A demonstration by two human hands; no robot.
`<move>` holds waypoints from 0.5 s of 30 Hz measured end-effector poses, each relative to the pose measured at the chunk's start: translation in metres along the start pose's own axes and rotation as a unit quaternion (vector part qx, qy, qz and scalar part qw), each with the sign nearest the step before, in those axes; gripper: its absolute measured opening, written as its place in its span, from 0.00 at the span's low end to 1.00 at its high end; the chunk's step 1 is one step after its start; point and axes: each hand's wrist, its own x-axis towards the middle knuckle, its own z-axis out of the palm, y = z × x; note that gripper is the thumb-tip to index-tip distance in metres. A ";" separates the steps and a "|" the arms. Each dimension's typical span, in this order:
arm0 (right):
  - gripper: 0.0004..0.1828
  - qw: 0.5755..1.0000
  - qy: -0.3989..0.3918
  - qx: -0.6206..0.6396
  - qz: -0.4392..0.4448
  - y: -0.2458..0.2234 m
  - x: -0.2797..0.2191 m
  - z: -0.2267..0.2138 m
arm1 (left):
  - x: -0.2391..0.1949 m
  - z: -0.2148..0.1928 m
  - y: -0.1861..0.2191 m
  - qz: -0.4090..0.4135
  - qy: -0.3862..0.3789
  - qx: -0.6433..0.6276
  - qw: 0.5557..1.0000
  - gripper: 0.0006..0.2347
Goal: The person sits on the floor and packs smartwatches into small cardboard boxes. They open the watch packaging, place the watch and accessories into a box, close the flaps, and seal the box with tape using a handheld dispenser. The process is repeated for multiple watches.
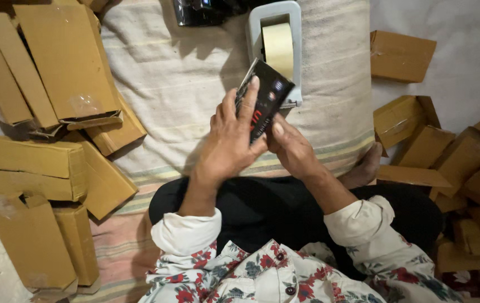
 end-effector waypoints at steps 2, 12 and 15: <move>0.30 0.995 0.047 -0.092 -0.014 0.000 0.000 0.007 | -0.001 0.009 0.011 -0.016 0.046 0.077 0.996 0.49; 0.19 0.965 0.109 -0.239 -0.004 -0.009 0.007 0.015 | 0.016 0.006 -0.025 -0.167 0.130 -0.336 0.918 0.20; 0.18 0.962 0.110 -0.249 -0.027 -0.004 0.006 0.024 | 0.015 0.012 -0.031 -0.134 0.196 -0.402 0.884 0.15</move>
